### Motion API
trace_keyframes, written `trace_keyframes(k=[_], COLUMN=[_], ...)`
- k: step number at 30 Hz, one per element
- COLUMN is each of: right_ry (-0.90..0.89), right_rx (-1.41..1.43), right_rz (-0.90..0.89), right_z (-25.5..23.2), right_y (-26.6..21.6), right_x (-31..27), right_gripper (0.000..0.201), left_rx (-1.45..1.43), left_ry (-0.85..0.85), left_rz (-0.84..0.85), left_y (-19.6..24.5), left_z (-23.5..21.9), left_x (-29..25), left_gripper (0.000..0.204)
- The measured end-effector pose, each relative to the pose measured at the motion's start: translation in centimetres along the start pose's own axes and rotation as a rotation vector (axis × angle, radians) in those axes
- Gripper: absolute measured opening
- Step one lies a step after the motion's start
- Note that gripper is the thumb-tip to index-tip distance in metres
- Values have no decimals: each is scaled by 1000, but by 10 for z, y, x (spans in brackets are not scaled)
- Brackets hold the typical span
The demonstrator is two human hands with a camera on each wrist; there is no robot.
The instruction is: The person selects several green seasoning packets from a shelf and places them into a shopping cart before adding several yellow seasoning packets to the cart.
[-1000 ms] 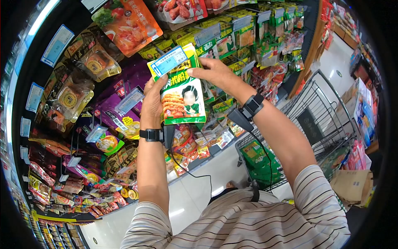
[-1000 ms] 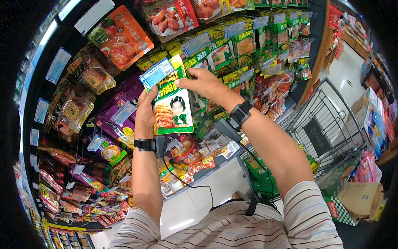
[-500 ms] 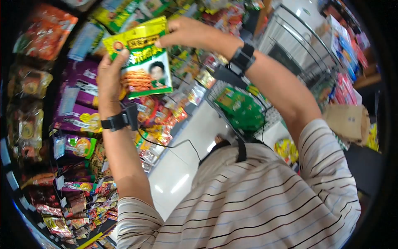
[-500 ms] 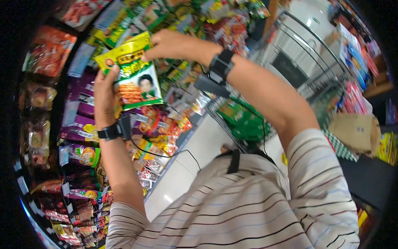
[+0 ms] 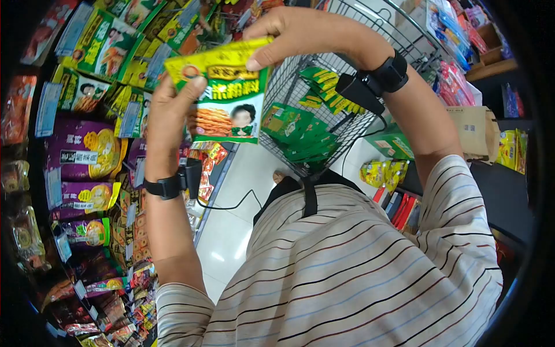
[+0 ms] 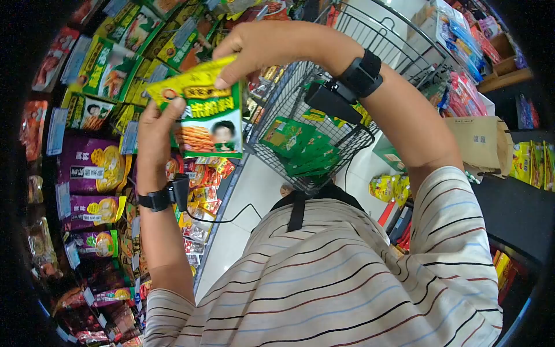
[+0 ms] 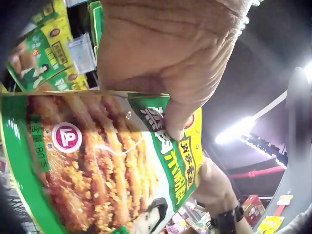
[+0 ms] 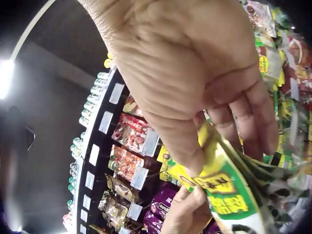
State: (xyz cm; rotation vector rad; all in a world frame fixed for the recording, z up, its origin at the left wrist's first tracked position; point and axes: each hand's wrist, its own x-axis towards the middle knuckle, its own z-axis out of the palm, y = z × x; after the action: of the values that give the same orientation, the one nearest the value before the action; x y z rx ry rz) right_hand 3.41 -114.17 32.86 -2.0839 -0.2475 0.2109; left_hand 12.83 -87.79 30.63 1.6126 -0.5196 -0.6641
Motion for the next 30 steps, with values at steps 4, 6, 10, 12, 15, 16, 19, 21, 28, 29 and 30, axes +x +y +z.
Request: trace_keyframes(k=[4, 6, 10, 12, 15, 16, 19, 21, 28, 29, 30], right_ry=[-54, -50, 7, 13, 0, -1, 23, 63, -33, -70, -107], right_rx=[5, -102, -323, -455, -362, -378, -445, -500, -690, -727, -764], right_rz=[111, 145, 200, 254, 309, 331, 368, 368, 513, 526, 538], right_z=[3, 12, 43, 42, 41, 41, 37, 39, 41, 44, 48], right_y=[33, 49, 104, 118, 142, 149, 184, 224, 289, 290, 297], right_x=[-27, -37, -50, -57, -75, -80, -91, -95, -105, -106, -109], right_gripper=[32, 33, 32, 28, 28, 28, 27, 25, 23, 22, 21], left_rx=[83, 68, 24, 42, 135, 194, 186, 167, 162, 172, 157], left_ry=[-133, -237, -297, -328, -316, -280, -222, -181, 27, 59, 97], left_rz=[-49, 66, 33, -70, -80, 67, 104, -4, -158, -176, -183], left_y=[-45, -77, -115, -129, -150, -153, -158, -149, -158, -159, -160], left_z=[45, 66, 114, 128, 145, 148, 147, 140, 96, 94, 93], left_x=[20, 35, 50, 56, 66, 66, 64, 46, -20, -29, -39], left_gripper=[25, 28, 25, 28, 33, 36, 37, 37, 31, 30, 30])
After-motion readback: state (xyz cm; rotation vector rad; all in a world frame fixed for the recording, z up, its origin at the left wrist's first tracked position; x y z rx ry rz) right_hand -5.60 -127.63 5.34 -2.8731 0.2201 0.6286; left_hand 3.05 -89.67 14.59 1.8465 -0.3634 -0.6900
